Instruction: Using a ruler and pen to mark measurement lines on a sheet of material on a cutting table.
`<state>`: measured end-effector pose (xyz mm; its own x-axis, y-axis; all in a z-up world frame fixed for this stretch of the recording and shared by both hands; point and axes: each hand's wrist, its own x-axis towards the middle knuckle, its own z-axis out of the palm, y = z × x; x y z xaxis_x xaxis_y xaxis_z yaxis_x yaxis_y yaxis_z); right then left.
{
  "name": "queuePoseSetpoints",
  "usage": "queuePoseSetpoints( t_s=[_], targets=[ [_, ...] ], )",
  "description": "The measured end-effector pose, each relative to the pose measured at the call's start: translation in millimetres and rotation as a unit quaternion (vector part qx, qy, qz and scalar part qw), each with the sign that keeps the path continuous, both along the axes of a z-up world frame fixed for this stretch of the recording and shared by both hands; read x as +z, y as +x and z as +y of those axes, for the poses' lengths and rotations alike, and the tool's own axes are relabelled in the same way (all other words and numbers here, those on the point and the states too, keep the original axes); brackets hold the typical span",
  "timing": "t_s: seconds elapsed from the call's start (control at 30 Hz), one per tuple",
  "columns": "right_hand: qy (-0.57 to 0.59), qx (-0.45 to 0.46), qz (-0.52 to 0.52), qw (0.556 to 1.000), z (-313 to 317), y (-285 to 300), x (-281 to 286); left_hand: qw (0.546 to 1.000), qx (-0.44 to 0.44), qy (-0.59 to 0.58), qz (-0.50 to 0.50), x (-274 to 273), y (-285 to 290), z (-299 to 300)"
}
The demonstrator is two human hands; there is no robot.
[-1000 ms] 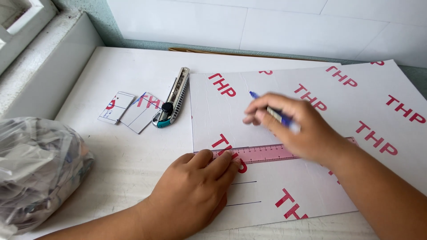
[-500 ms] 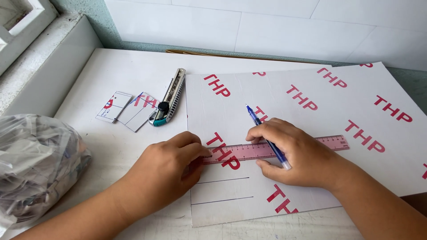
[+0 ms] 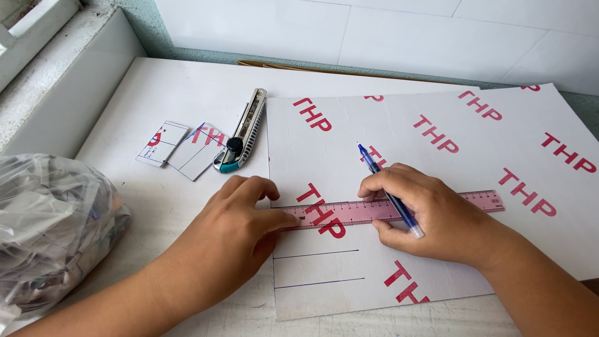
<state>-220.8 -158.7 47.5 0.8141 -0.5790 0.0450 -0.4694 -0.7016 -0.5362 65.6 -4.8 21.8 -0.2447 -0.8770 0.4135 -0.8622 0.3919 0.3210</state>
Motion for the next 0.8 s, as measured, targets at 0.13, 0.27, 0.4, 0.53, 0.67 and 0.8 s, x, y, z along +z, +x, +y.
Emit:
queuePoseSetpoints(
  t_s=[0.13, 0.27, 0.4, 0.53, 0.67, 0.8],
  targets=[
    [-0.003, -0.006, -0.002, 1.000, -0.9, -0.9, -2.8, 0.992, 0.043, 0.092, 0.077, 4.1, 1.9, -0.4],
    [0.000, -0.009, -0.018, 1.000, 0.2, 1.9, -1.0, 0.995, 0.052, 0.066, 0.046, 11.3, 5.9, -3.8],
    [0.009, -0.016, -0.007, 1.000, 2.0, 4.1, 0.5, 0.998, 0.024, 0.053, 0.016, 4.9, 10.4, -7.5],
    [0.036, -0.065, 0.042, 0.996, 4.5, 4.8, 2.9, 0.998, 0.021, 0.066, -0.007, 3.8, 12.9, -7.0],
    [0.012, -0.051, 0.037, 0.998, 6.0, 1.8, -2.5, 0.997, 0.011, 0.074, -0.017, 5.3, 13.3, -4.4],
    [-0.018, -0.023, 0.027, 0.999, 6.3, -0.2, -7.5, 0.996, 0.011, 0.081, -0.020, 6.6, 13.3, -3.6]
  ],
)
